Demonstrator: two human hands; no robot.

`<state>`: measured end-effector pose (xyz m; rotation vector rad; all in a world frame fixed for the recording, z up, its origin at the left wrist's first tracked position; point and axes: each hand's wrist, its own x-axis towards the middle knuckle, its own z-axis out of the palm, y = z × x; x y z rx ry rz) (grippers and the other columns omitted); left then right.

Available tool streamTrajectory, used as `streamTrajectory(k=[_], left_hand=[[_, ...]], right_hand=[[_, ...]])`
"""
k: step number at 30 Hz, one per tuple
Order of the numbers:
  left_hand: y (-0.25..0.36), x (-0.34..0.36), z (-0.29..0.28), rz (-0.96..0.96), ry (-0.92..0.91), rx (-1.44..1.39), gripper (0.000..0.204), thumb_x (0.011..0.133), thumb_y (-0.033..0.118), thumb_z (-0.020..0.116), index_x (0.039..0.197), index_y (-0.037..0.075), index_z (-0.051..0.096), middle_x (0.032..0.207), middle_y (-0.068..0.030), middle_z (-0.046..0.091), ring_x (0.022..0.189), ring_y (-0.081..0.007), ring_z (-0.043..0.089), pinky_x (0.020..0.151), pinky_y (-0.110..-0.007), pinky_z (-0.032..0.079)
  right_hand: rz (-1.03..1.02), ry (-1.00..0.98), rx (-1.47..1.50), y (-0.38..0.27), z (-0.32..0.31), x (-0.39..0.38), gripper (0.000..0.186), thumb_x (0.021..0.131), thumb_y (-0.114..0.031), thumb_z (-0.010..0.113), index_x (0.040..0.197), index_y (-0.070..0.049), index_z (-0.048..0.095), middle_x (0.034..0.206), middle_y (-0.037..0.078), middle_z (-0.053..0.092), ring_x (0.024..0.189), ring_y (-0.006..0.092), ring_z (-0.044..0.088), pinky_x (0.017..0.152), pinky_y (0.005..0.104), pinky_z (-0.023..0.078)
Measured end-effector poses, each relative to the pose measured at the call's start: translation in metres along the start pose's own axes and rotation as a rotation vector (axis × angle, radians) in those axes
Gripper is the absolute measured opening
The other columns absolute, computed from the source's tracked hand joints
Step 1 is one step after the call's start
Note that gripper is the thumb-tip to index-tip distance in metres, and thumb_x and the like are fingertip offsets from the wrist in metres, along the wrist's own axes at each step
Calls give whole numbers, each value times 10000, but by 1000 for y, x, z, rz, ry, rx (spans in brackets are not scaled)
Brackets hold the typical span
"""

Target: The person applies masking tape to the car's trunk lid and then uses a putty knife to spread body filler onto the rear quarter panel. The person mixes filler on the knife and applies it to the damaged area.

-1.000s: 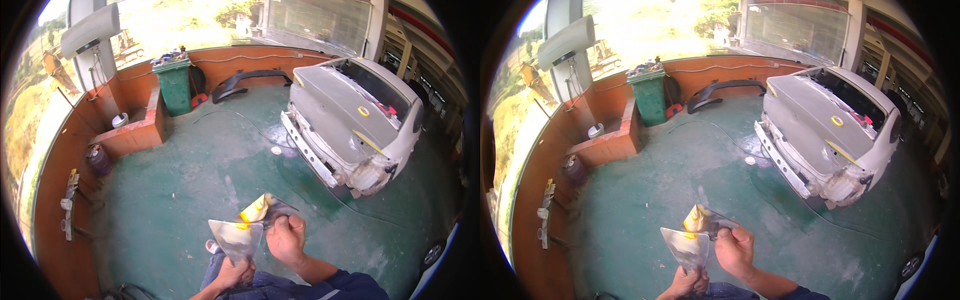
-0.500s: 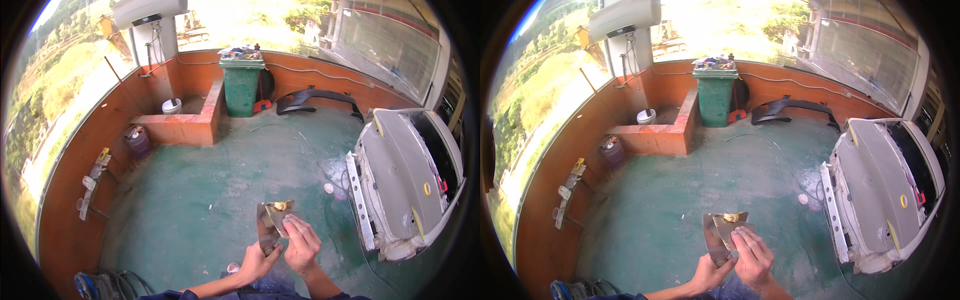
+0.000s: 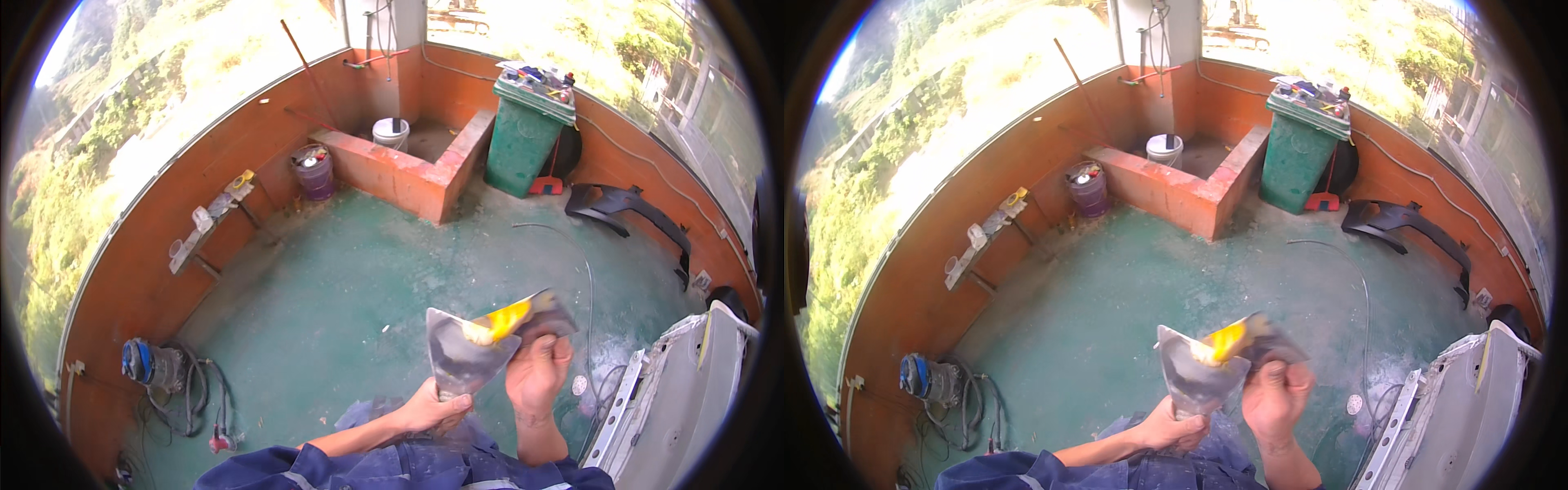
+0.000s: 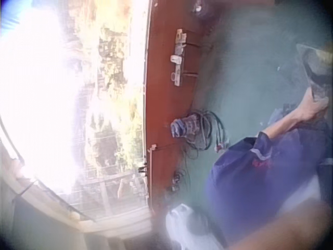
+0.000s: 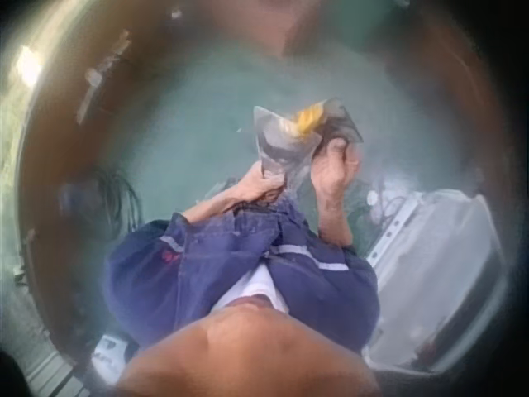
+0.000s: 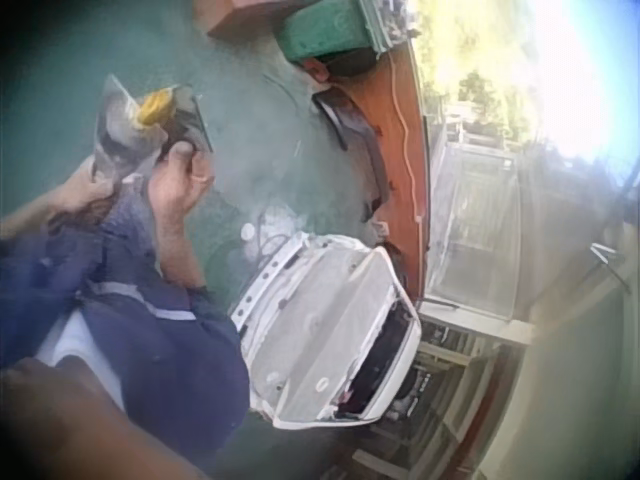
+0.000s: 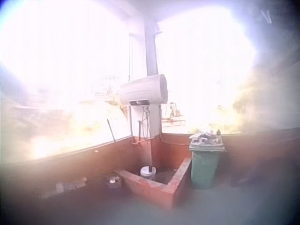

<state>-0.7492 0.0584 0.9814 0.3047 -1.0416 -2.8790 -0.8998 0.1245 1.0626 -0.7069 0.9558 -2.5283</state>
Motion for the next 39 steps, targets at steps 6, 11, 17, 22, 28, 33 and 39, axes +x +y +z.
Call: streamTrajectory(k=[6,11,17,22,28,33,39], left_hand=[[55,79,21,32,231,309,278,963,233,706,937,-32,626,628,-51,564,488,-121,515,447,-272,404],[65,158,25,198,498,627,138,954,89,668,966,-48,657,654,-25,618,503,-84,521,477,-253,420],[79,272,9,309,145,790,320,888,-26,698,1172,-107,576,1035,-132,670,949,-145,646,801,-301,543],[132,361,-19,83,-37,807,198,913,102,732,960,-61,629,705,-72,611,639,-144,601,566,-300,493],[172,434,-54,-508,-538,250,479,939,429,715,914,-41,627,517,-28,465,416,-144,438,423,-313,376],[207,495,-61,-637,-712,238,461,962,413,691,933,-43,634,515,-27,457,408,-146,436,419,-321,373],[208,562,-3,-487,-464,716,200,977,165,669,916,-24,642,546,-22,533,429,-91,462,423,-273,364]], right_hand=[[-53,-449,-976,-17,-71,121,279,902,116,595,1113,-9,726,1052,171,733,957,268,732,808,325,588],[-694,-318,-1106,-2,-80,151,353,777,33,674,1127,76,664,1129,185,699,1069,326,700,895,401,593],[-571,-118,-1159,30,-114,175,392,759,25,668,1149,53,656,1109,166,696,1043,322,697,858,390,593],[-548,289,-1003,13,-125,219,241,925,39,591,1152,78,662,1129,171,701,1005,280,703,854,344,570],[-448,553,-319,51,-121,296,226,1035,-42,544,1181,80,666,1212,124,677,1046,198,660,876,290,534],[-245,367,-1113,28,-142,326,296,945,53,591,1220,-6,683,1132,174,717,1016,290,714,861,325,543],[-610,811,-1684,26,-165,356,285,842,94,643,1113,35,706,1044,174,726,990,300,729,821,349,589]])
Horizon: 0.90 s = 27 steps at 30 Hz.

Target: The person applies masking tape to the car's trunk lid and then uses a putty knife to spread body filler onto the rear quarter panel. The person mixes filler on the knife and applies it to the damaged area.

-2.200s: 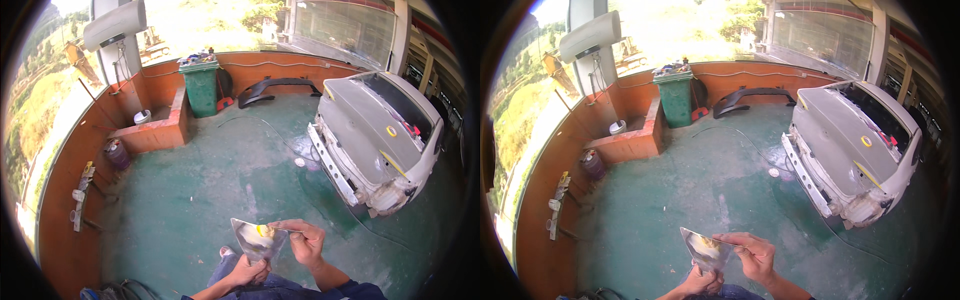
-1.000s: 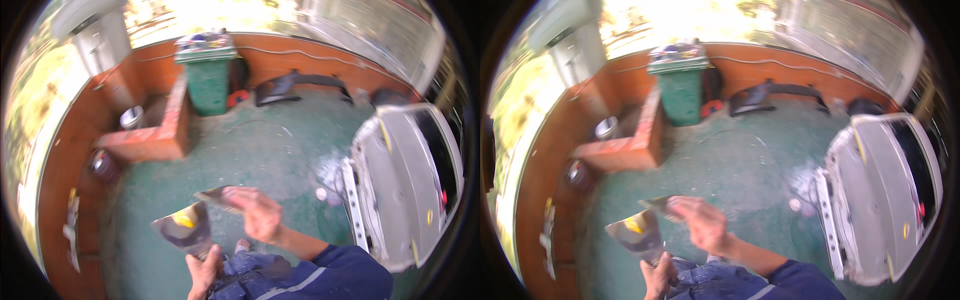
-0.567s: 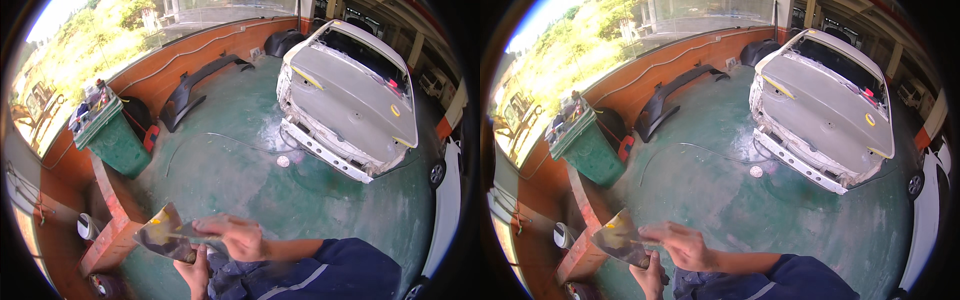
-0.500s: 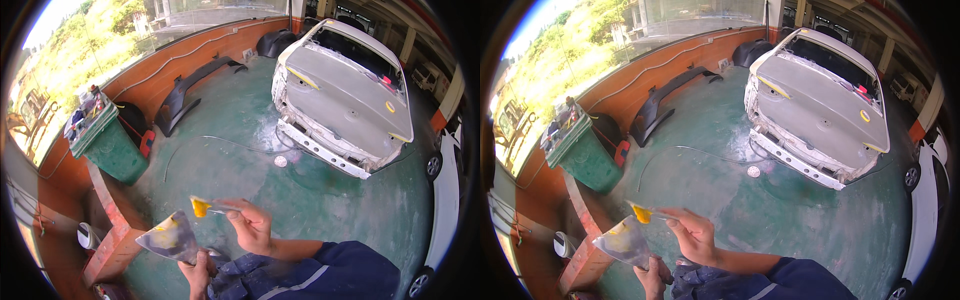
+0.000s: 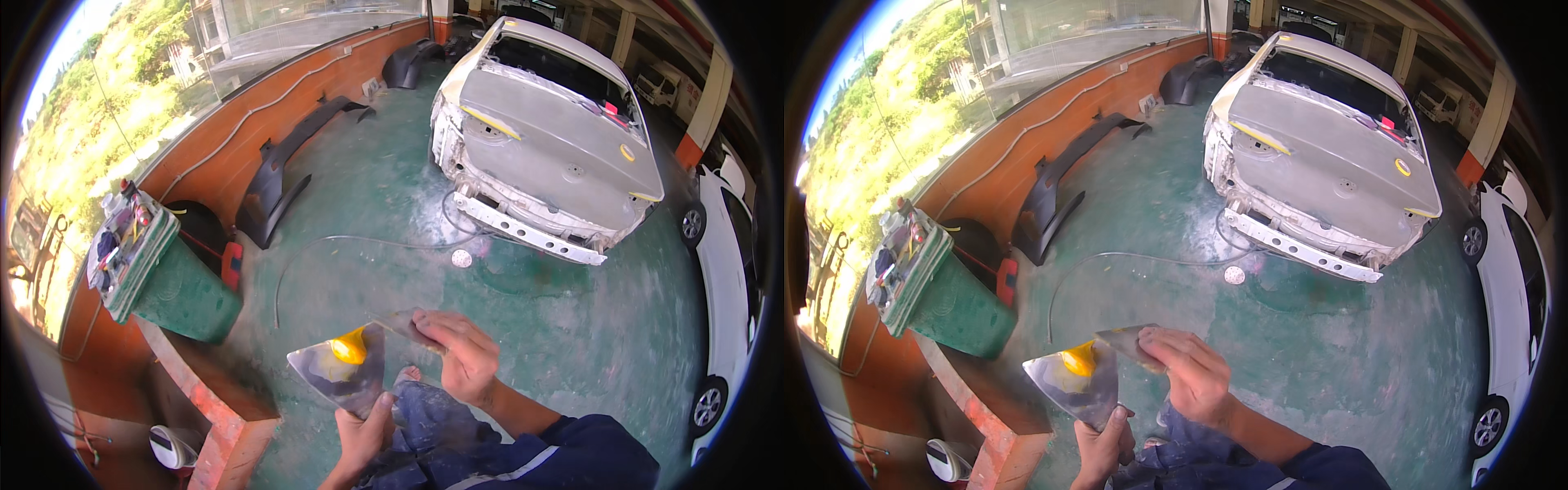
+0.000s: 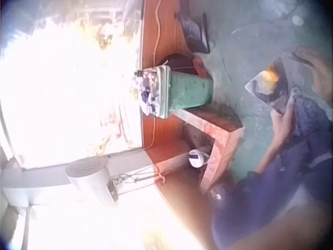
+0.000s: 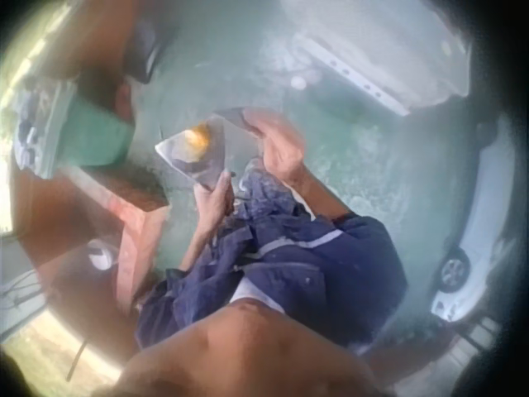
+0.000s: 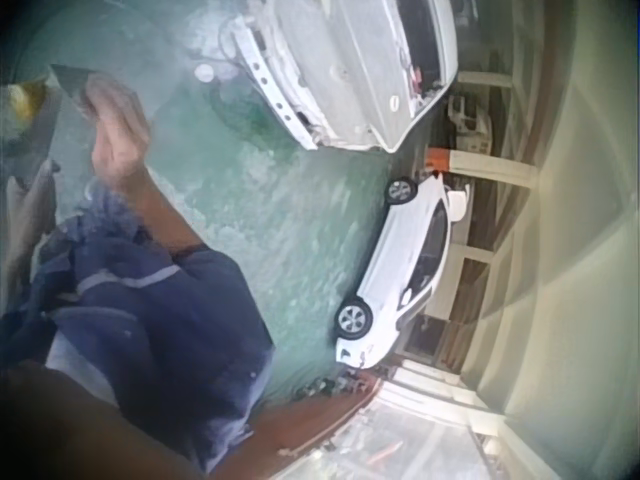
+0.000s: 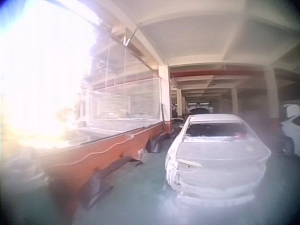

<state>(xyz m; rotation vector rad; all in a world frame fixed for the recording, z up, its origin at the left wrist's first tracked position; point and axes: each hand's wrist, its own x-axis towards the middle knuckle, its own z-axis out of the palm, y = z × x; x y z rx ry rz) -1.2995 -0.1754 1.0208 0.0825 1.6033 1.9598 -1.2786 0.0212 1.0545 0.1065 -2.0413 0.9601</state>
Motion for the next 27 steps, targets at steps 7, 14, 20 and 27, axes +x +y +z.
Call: streamTrajectory(k=[7,14,20,27], left_hand=[[31,107,3,373,101,585,103,881,72,704,956,2,692,744,-120,704,674,-131,625,648,-320,523],[59,223,-23,246,-128,125,240,922,200,736,943,-19,641,558,-33,549,465,-102,486,435,-275,382],[49,279,-7,-174,-650,-342,516,918,509,697,950,-4,643,521,-22,417,441,-167,415,430,-326,327],[99,363,14,-68,-501,-89,372,962,358,705,973,-11,657,586,-13,503,476,-114,453,471,-299,392]], right_hand=[[-62,-65,-27,42,68,41,299,763,116,656,1052,57,705,1077,169,727,983,319,726,831,378,608],[309,399,411,101,79,130,182,984,31,526,1100,67,662,1118,193,718,1005,213,694,881,329,550],[332,102,843,167,80,174,191,975,-3,583,1118,64,689,1098,179,734,993,234,705,886,331,541],[259,169,-160,231,72,204,241,870,86,615,1091,65,708,1073,184,738,981,326,725,855,342,577]])
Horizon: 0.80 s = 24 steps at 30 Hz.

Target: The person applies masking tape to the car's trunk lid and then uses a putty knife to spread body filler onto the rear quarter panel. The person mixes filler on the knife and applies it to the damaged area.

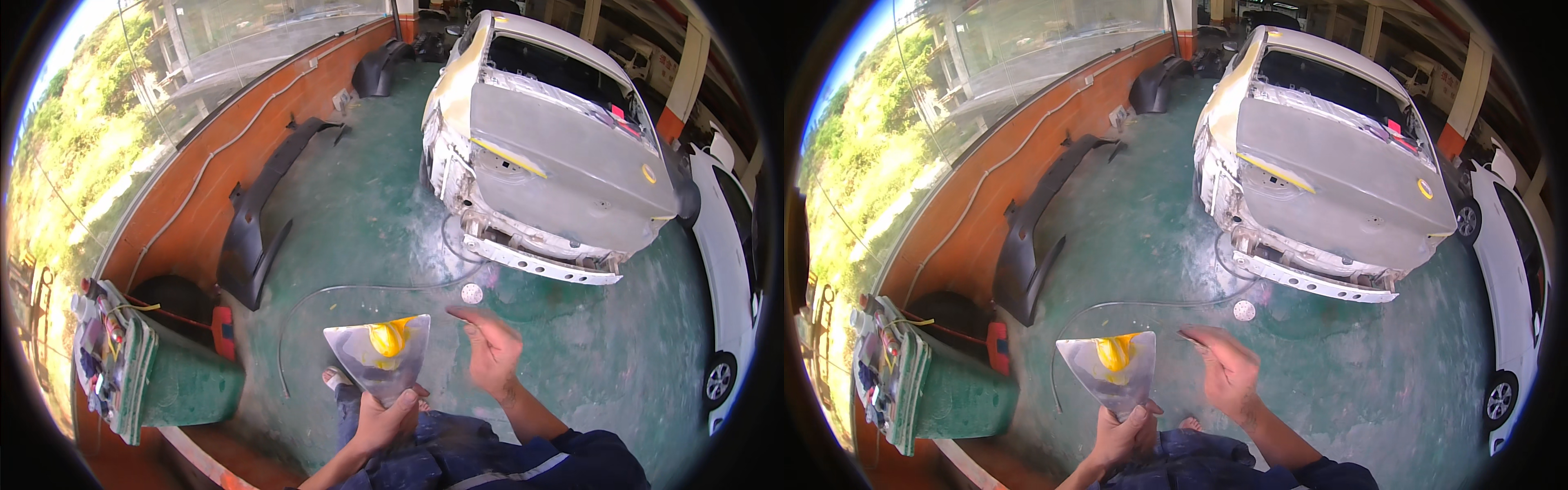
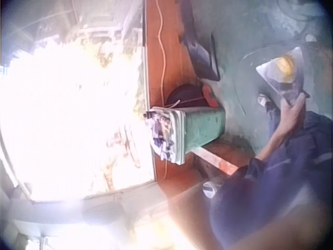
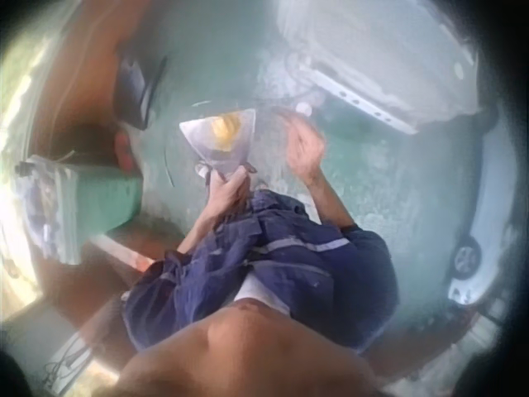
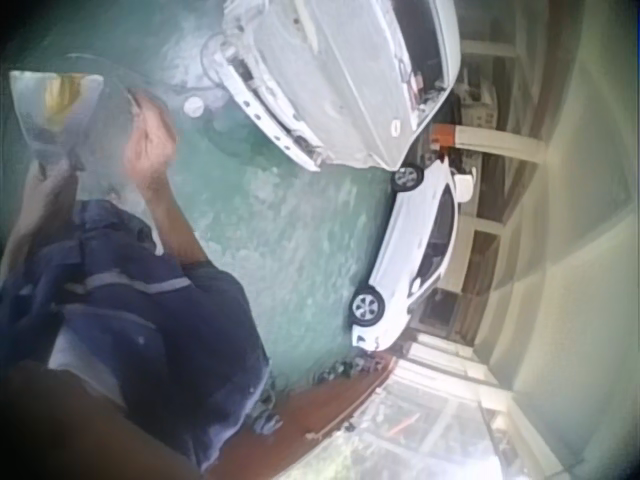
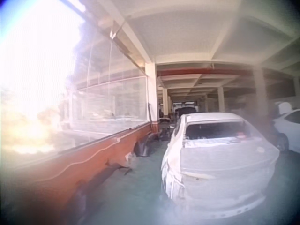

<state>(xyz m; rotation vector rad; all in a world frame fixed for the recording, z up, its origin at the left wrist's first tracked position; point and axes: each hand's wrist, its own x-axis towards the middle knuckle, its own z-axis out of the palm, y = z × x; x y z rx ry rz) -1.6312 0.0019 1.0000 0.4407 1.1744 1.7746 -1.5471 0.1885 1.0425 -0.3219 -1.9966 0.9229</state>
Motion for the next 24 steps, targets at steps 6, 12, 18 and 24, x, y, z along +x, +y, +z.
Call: streamTrajectory(k=[6,12,18,24], left_hand=[[44,80,-30,240,5,576,140,924,117,721,976,-7,684,756,-68,692,661,-151,617,634,-344,529],[98,160,-97,242,-150,700,147,910,135,726,961,3,686,729,-59,669,633,-147,611,604,-336,511],[111,197,-157,-330,-693,-94,371,1025,347,612,1025,-23,637,588,-5,489,493,-101,456,482,-278,384],[134,232,-176,-336,-849,-99,384,1052,351,556,1020,-24,637,573,-2,482,478,-83,438,476,-264,375]], right_hand=[[-285,54,-371,-9,73,47,279,751,70,691,1027,49,723,1035,184,735,983,334,729,862,379,608],[-122,75,-162,-2,127,80,269,735,86,686,1002,66,709,1029,193,735,975,349,732,859,390,601],[216,691,267,1,172,122,355,1029,-229,602,1113,111,657,953,142,727,830,222,684,752,350,556],[309,115,-180,20,158,134,168,955,4,594,1063,93,688,1047,232,728,945,337,726,841,365,574]])
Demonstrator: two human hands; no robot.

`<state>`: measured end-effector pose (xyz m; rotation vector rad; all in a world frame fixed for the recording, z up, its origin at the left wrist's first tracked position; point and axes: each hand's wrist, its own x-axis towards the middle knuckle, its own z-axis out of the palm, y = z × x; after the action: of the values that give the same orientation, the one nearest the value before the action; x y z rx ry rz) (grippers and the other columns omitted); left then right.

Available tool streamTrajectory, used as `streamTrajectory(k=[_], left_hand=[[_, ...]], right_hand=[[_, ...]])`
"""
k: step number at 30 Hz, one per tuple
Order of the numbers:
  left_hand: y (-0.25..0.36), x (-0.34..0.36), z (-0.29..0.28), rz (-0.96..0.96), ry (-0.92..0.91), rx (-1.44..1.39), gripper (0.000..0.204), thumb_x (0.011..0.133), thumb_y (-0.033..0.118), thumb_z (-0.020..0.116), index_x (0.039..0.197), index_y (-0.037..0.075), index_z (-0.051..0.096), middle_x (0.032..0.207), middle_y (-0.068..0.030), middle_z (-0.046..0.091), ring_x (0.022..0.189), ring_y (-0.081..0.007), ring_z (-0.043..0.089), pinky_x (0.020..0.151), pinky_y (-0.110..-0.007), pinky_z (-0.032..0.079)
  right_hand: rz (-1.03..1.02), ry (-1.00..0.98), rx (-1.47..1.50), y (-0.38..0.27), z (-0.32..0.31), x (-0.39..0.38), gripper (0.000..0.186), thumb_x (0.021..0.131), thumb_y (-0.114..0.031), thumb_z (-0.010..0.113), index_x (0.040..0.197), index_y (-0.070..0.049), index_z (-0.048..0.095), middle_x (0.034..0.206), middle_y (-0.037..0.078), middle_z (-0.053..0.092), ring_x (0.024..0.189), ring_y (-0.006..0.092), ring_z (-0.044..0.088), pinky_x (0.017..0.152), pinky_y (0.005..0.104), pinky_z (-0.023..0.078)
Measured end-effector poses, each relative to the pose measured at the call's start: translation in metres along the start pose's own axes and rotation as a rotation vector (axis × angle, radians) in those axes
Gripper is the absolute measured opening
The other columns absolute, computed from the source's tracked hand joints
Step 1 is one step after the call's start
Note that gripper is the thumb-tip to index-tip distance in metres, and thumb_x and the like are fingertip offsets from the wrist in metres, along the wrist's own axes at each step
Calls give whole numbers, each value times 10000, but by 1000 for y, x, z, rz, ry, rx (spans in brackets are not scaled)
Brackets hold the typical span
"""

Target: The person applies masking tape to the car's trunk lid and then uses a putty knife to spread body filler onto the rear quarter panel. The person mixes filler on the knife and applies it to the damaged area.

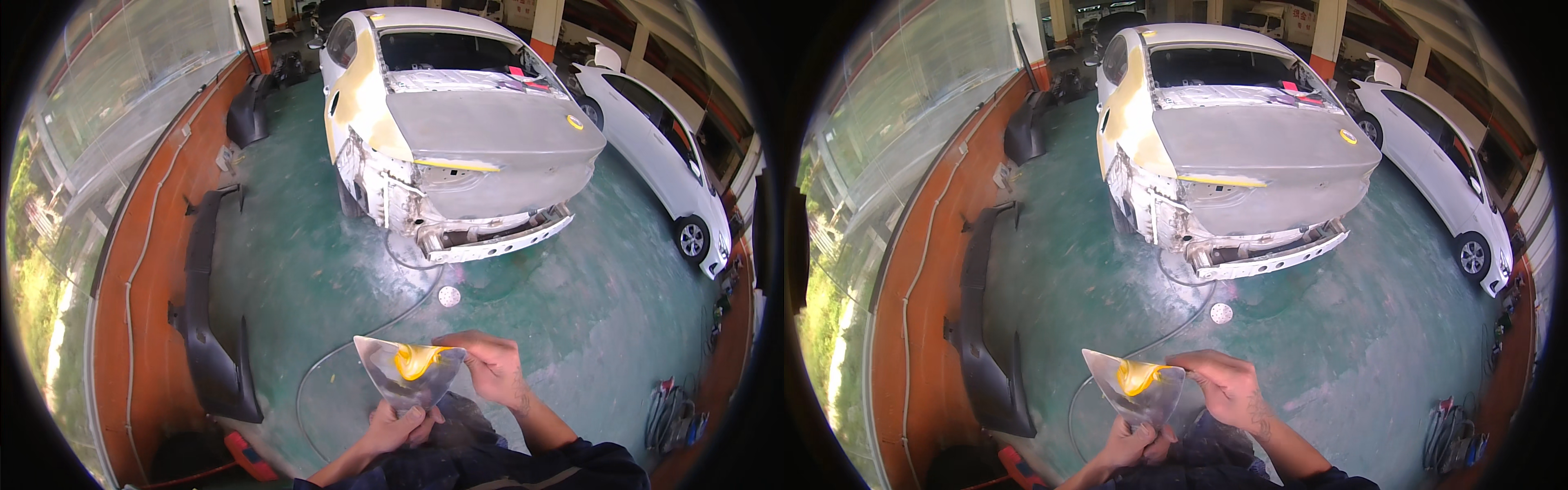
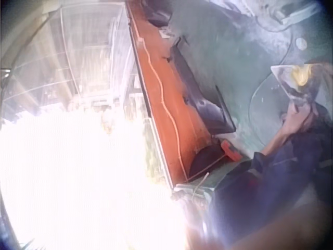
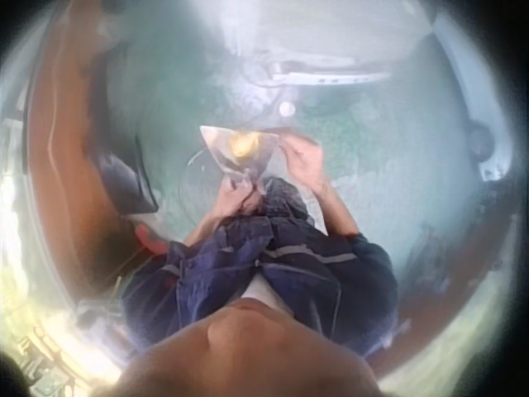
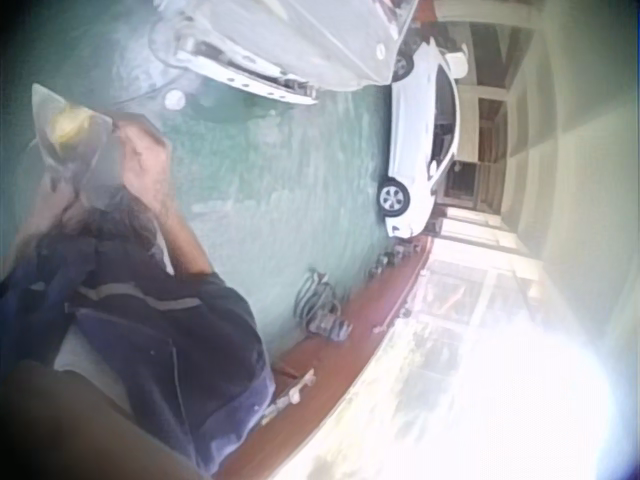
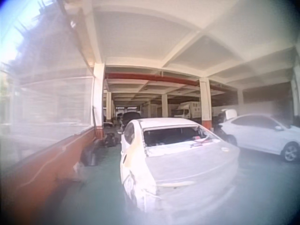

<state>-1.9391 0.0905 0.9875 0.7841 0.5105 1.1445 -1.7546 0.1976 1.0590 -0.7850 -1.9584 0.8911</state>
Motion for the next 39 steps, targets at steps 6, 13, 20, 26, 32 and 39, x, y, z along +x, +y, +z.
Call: streamTrajectory(k=[6,13,20,26,32,39], left_hand=[[25,36,21,-16,496,583,163,975,143,640,950,-9,695,687,-74,650,566,-183,614,539,-315,449],[22,57,-10,265,479,996,86,896,30,665,960,-27,664,716,-94,661,658,-167,644,606,-349,509],[0,54,-17,-75,55,81,404,1003,393,636,1005,-11,645,572,-19,501,484,-126,476,478,-313,405],[-6,66,-14,-186,3,9,487,988,469,626,1006,-17,645,559,-14,453,481,-123,441,468,-296,369],[-8,88,-4,-169,52,125,452,1014,415,604,1010,-36,633,566,-21,477,478,-118,448,463,-292,374],[-12,129,37,-161,511,468,172,980,110,611,1080,-24,650,668,-59,617,531,-160,575,514,-322,441]], right_hand=[[-327,379,-450,-17,16,22,317,739,113,644,1043,56,713,1040,191,733,975,326,731,863,372,592],[-324,219,-151,-6,36,23,289,719,123,658,997,71,715,1011,207,741,967,354,739,852,386,603],[59,590,608,11,10,30,345,1032,-207,598,1139,115,663,1003,134,730,847,192,681,771,315,552],[-31,63,234,32,-45,41,247,938,-43,654,1164,42,706,1108,153,745,992,249,724,870,342,570],[-7,-95,-28,50,-94,43,198,908,46,601,1070,43,716,1053,165,748,974,288,735,844,349,577],[-234,447,-296,60,-76,34,327,780,105,630,1091,37,704,1060,187,730,966,308,730,861,354,578]])
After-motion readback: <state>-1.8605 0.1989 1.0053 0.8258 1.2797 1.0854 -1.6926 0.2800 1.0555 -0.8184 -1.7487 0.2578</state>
